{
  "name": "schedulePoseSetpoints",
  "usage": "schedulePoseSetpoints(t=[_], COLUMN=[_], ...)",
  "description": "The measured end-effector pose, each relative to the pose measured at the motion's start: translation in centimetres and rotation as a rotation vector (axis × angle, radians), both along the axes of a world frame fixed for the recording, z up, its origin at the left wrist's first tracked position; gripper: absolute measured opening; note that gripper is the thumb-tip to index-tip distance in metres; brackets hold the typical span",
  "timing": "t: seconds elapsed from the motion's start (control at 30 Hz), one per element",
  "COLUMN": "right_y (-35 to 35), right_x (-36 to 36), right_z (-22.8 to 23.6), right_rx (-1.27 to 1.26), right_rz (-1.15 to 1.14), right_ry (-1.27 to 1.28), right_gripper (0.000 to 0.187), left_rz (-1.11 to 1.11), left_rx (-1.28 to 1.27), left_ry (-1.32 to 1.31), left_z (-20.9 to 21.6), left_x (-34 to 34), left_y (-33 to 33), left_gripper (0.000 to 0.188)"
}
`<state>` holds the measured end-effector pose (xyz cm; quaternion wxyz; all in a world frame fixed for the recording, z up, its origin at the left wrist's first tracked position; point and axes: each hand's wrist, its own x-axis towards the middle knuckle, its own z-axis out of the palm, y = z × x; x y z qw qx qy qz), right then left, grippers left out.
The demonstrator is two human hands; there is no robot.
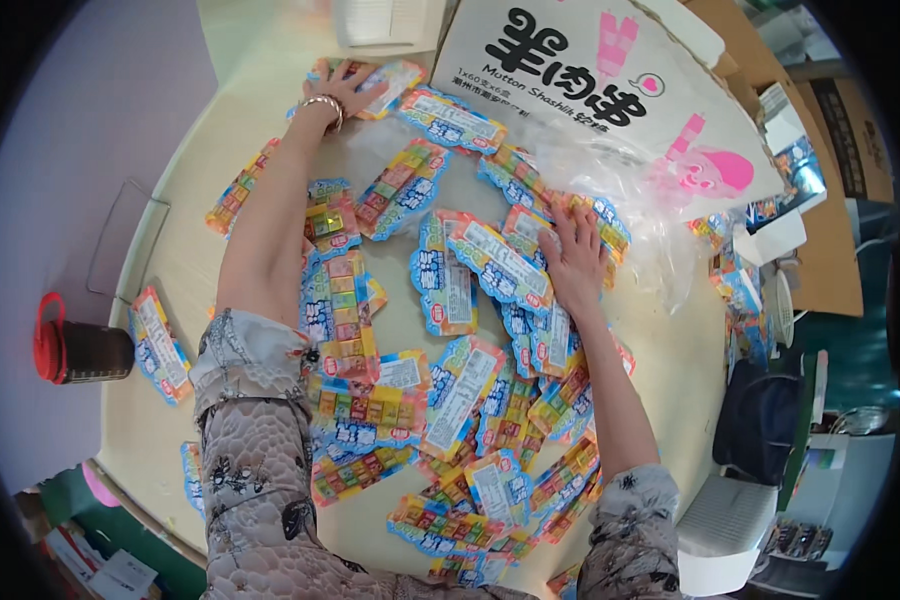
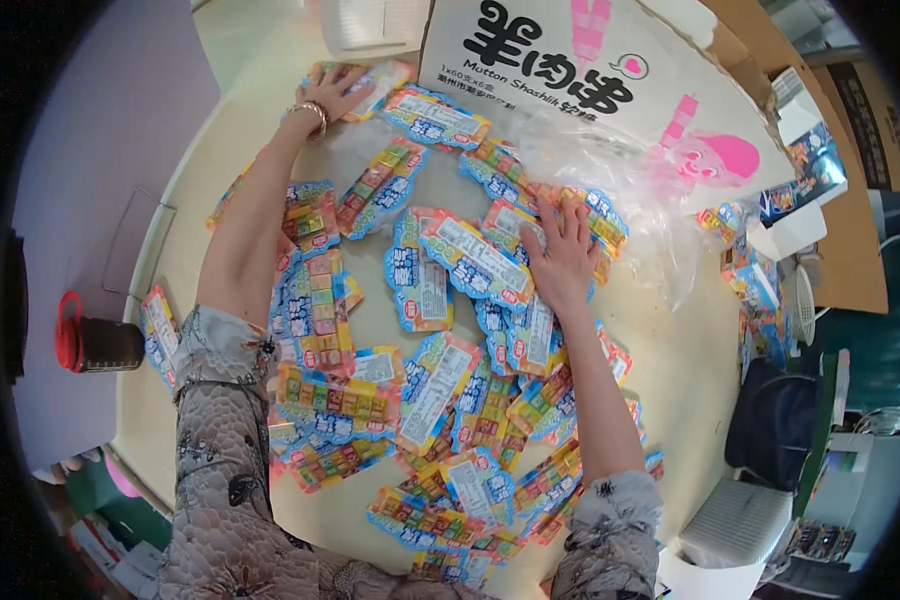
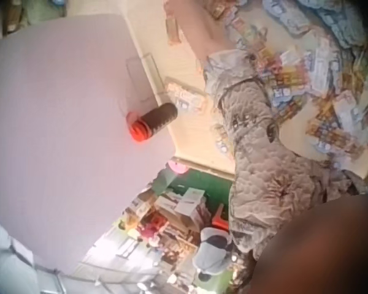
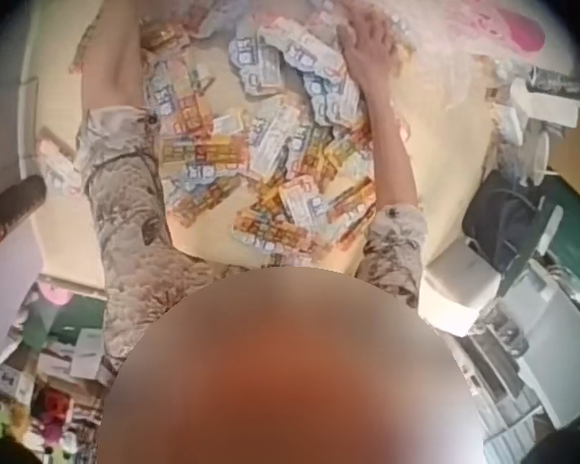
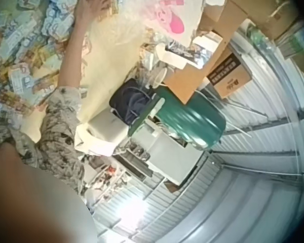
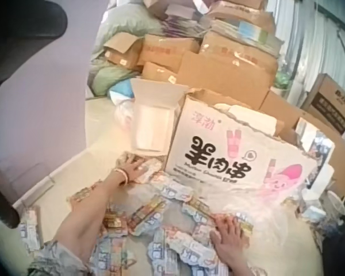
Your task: Packing small product sachets into retail display boxes.
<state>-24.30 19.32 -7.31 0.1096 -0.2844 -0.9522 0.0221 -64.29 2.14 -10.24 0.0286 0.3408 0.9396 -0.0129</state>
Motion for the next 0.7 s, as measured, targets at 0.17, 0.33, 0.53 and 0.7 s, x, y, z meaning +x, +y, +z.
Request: schedulePoseSetpoints(t=[0.17, 0.33, 0.53, 0.7], right_y=[0.2, -1.2, -2.0, -2.4], right_x=[1.5, 3.6, 6.2, 7.0], right_z=[-0.1, -0.8, -1.4, -1.5], right_rx=[0.009, 0.041, -0.025, -0.216], right_rz=[0.061, 0.201, 0.340, 0.255], right_ry=[-0.026, 0.005, 0.132, 0.274], right_gripper=[0.052, 0.051, 0.055, 0.050], left_rz=[-0.140, 0.016, 0.010, 0.100], left_rx=[0.023, 0.254, 0.316, 0.230], left_ry=[0.009, -0.101, -0.128, -0.016], left_z=[-0.9, 0.2, 0.8, 2.0], left_x=[5.1, 13.1, 24.2, 31.0], left_y=[-2.9, -8.1, -12.3, -13.3], left_gripper=[0.065, 0.068, 0.071, 0.068])
